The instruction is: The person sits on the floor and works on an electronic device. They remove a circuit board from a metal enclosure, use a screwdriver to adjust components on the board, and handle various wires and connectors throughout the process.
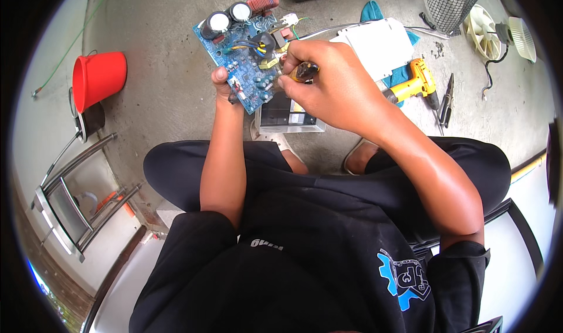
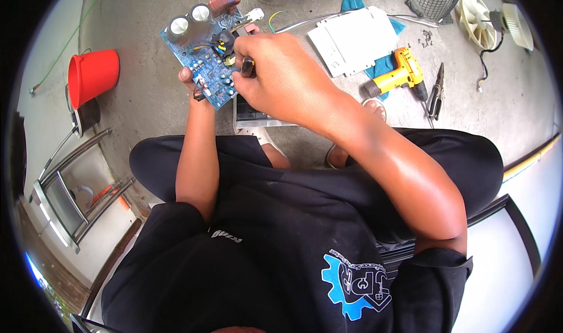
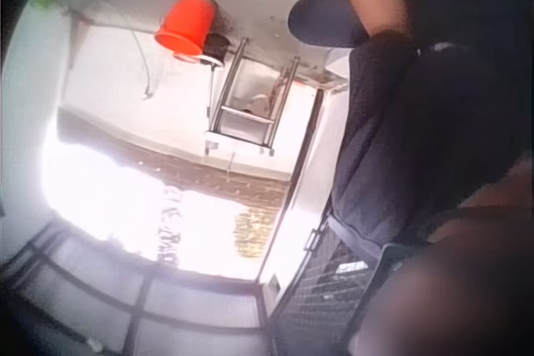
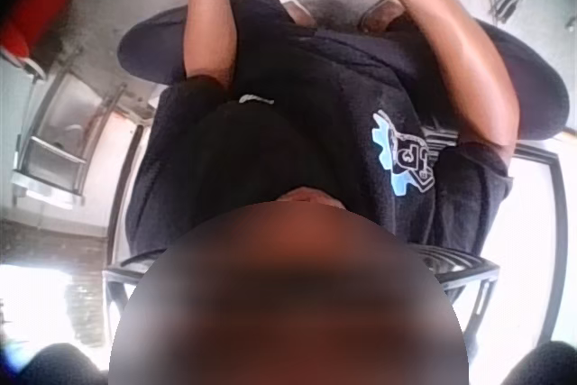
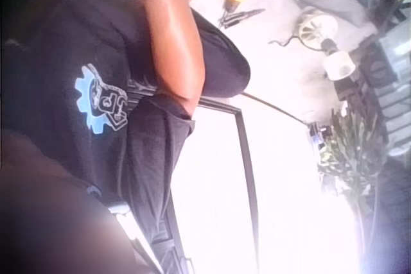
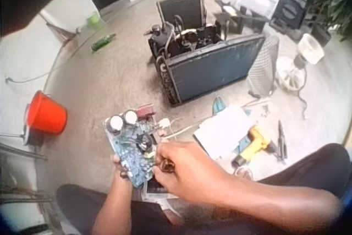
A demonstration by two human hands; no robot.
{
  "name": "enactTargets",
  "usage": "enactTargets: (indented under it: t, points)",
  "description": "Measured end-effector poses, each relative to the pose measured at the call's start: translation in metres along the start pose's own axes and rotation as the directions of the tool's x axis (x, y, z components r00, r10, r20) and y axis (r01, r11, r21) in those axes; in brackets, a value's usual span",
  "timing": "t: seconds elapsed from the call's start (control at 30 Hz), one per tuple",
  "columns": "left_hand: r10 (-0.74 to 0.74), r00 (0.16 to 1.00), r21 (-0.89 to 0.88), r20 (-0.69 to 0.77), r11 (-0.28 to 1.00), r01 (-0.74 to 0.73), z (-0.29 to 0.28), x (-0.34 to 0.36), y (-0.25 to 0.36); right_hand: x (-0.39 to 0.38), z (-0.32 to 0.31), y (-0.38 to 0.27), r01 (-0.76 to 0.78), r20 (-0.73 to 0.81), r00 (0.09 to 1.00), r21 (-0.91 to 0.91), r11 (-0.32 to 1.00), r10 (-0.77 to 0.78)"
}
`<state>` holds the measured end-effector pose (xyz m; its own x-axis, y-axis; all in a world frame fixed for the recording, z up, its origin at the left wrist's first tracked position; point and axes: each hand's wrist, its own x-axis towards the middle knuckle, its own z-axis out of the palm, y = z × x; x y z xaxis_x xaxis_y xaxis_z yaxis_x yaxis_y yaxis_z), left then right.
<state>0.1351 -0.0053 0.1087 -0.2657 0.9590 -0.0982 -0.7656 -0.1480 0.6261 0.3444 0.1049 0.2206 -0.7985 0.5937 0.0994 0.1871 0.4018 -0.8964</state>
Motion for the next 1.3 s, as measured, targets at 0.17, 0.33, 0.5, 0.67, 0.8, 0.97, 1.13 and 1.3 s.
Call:
enactTargets:
  t: [0.17, 0.33, 0.5, 0.67, 0.8, 0.97, 1.13, 1.3]
  points:
    - [0.025, 1.000, 0.074, -0.009, 0.997, -0.024, -0.004, 0.004, -0.002, 0.008, 0.001, 0.003, -0.023, -0.003, 1.000, 0.001, 1.000, 0.023]
    - [-0.047, 0.993, 0.094, 0.105, 0.995, 0.037, -0.012, 0.015, 0.003, 0.000, 0.013, 0.004, 0.164, 0.121, 0.978, 0.064, 0.984, -0.170]
    - [-0.121, 0.979, -0.006, 0.167, 0.992, 0.123, -0.009, 0.015, 0.009, -0.019, 0.012, -0.023, 0.121, 0.235, 0.966, -0.028, 0.992, -0.111]
    - [-0.118, 0.974, -0.010, 0.195, 0.992, 0.122, -0.008, 0.015, 0.010, -0.019, -0.037, -0.016, -0.271, -0.014, 0.960, 0.198, 0.942, 0.279]
    - [-0.130, 0.977, -0.026, 0.168, 0.990, 0.137, -0.013, 0.014, 0.009, -0.011, -0.036, 0.004, -0.357, -0.165, 0.840, 0.549, 0.756, 0.517]
    - [-0.136, 0.972, -0.086, 0.192, 0.984, 0.154, -0.016, 0.020, 0.007, -0.003, -0.042, 0.008, -0.334, -0.342, 0.824, 0.350, 0.875, 0.451]
    - [-0.097, 0.984, -0.044, 0.146, 0.994, 0.105, -0.014, 0.019, 0.002, -0.002, -0.016, 0.012, -0.129, -0.224, 0.952, 0.329, 0.935, 0.210]
    - [-0.023, 0.987, 0.086, 0.161, 0.996, 0.009, -0.008, 0.023, 0.001, 0.000, 0.017, 0.024, 0.122, -0.274, 0.955, 0.011, 0.992, -0.114]
